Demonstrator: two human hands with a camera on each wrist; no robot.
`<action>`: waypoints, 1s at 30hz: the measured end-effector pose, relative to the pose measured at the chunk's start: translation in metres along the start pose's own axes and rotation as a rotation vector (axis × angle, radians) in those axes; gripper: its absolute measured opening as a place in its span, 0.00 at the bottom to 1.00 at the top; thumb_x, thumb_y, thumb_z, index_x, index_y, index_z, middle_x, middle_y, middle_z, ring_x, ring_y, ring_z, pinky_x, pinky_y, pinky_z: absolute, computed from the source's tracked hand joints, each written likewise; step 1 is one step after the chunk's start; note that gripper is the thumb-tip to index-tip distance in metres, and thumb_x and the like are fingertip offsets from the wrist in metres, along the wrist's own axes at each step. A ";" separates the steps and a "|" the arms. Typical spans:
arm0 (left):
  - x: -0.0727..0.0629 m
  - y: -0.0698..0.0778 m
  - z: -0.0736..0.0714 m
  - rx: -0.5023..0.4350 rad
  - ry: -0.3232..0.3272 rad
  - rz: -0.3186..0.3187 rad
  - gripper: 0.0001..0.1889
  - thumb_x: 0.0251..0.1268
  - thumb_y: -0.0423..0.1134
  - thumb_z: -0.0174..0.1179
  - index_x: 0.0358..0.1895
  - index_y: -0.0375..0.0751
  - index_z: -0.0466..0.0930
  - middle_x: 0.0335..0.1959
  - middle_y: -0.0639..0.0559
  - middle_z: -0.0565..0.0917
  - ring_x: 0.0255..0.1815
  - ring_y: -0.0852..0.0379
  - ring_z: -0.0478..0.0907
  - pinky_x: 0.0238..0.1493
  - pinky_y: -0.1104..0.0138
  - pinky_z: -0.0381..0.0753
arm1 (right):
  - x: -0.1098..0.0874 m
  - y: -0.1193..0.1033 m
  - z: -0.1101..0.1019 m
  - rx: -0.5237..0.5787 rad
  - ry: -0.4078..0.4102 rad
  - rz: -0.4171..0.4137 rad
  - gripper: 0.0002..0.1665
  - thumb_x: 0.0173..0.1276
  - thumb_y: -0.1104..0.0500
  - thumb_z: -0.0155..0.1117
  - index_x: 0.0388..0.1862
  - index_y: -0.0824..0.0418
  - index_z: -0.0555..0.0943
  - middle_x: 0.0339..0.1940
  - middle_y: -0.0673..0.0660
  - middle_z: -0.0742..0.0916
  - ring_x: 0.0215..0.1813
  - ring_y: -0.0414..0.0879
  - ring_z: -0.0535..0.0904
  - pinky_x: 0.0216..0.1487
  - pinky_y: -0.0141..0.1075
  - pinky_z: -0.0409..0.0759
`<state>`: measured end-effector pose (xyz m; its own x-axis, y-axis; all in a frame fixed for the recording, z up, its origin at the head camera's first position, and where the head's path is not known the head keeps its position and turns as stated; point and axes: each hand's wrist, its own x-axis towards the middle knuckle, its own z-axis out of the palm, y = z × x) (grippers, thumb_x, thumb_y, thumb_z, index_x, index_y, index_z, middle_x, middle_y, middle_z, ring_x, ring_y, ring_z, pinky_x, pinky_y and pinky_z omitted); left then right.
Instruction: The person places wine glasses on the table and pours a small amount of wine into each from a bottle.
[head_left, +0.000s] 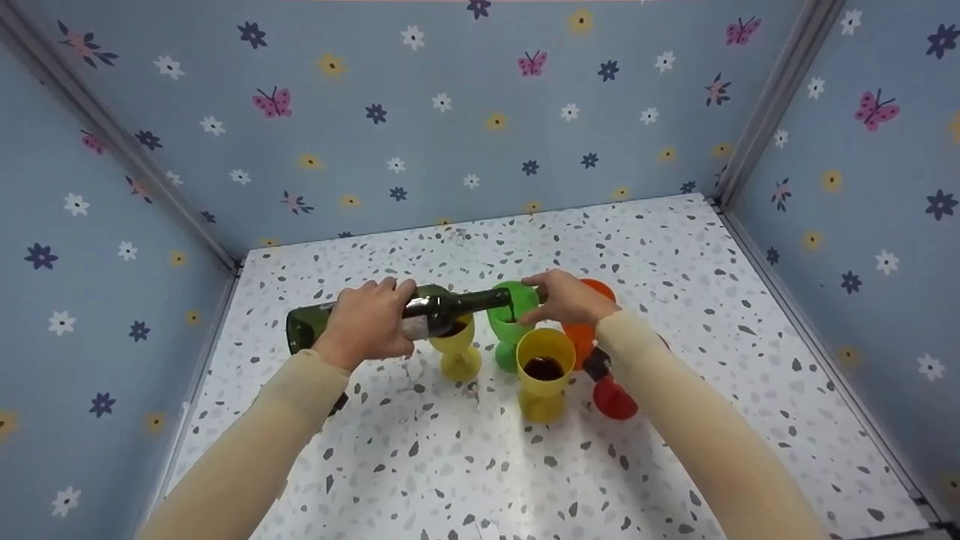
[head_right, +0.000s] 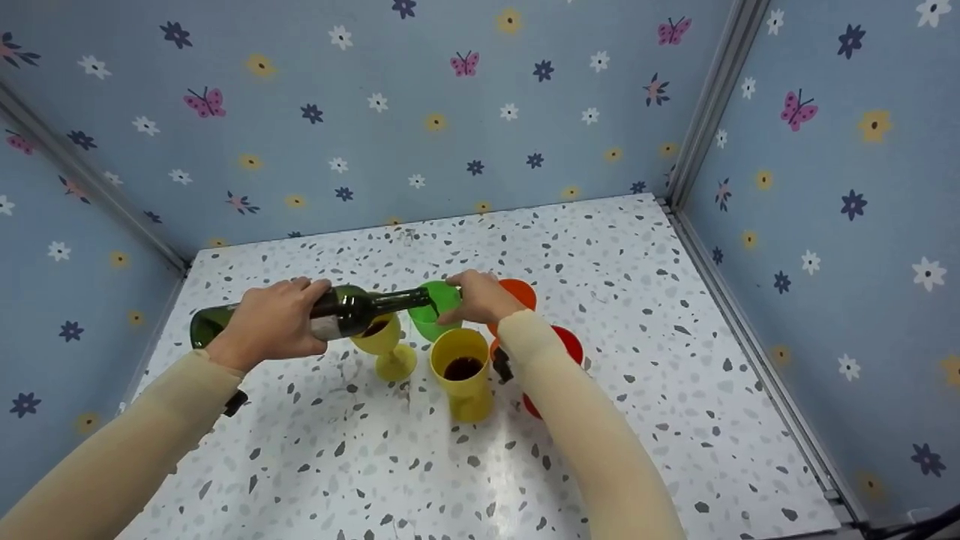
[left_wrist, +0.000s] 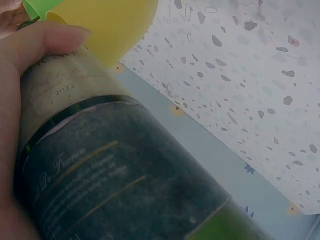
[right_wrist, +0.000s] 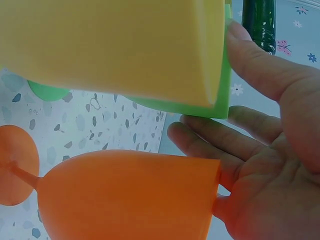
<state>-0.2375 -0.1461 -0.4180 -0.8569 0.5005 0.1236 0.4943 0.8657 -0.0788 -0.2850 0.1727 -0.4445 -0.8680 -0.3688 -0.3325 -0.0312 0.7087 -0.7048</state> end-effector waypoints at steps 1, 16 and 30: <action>0.000 0.000 0.000 -0.003 0.001 0.001 0.35 0.33 0.49 0.71 0.51 0.40 0.74 0.33 0.44 0.79 0.27 0.45 0.76 0.21 0.51 0.77 | -0.001 0.000 -0.001 -0.005 0.001 -0.002 0.49 0.57 0.53 0.78 0.75 0.56 0.67 0.63 0.59 0.81 0.61 0.52 0.78 0.64 0.48 0.72; 0.002 0.000 -0.004 -0.011 -0.004 -0.001 0.34 0.33 0.48 0.71 0.50 0.39 0.74 0.33 0.44 0.78 0.27 0.44 0.75 0.20 0.51 0.77 | -0.002 -0.001 -0.001 0.015 0.008 0.000 0.48 0.57 0.53 0.77 0.75 0.56 0.67 0.61 0.58 0.82 0.58 0.51 0.79 0.63 0.47 0.73; 0.003 0.001 -0.003 0.010 -0.010 -0.001 0.35 0.34 0.48 0.70 0.52 0.39 0.74 0.33 0.43 0.78 0.27 0.45 0.75 0.20 0.51 0.77 | -0.001 0.000 0.000 0.011 0.004 -0.020 0.48 0.57 0.53 0.78 0.75 0.56 0.67 0.61 0.58 0.82 0.58 0.50 0.79 0.63 0.47 0.73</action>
<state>-0.2393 -0.1431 -0.4144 -0.8589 0.4992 0.1143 0.4917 0.8663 -0.0886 -0.2841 0.1729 -0.4445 -0.8694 -0.3801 -0.3157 -0.0428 0.6945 -0.7182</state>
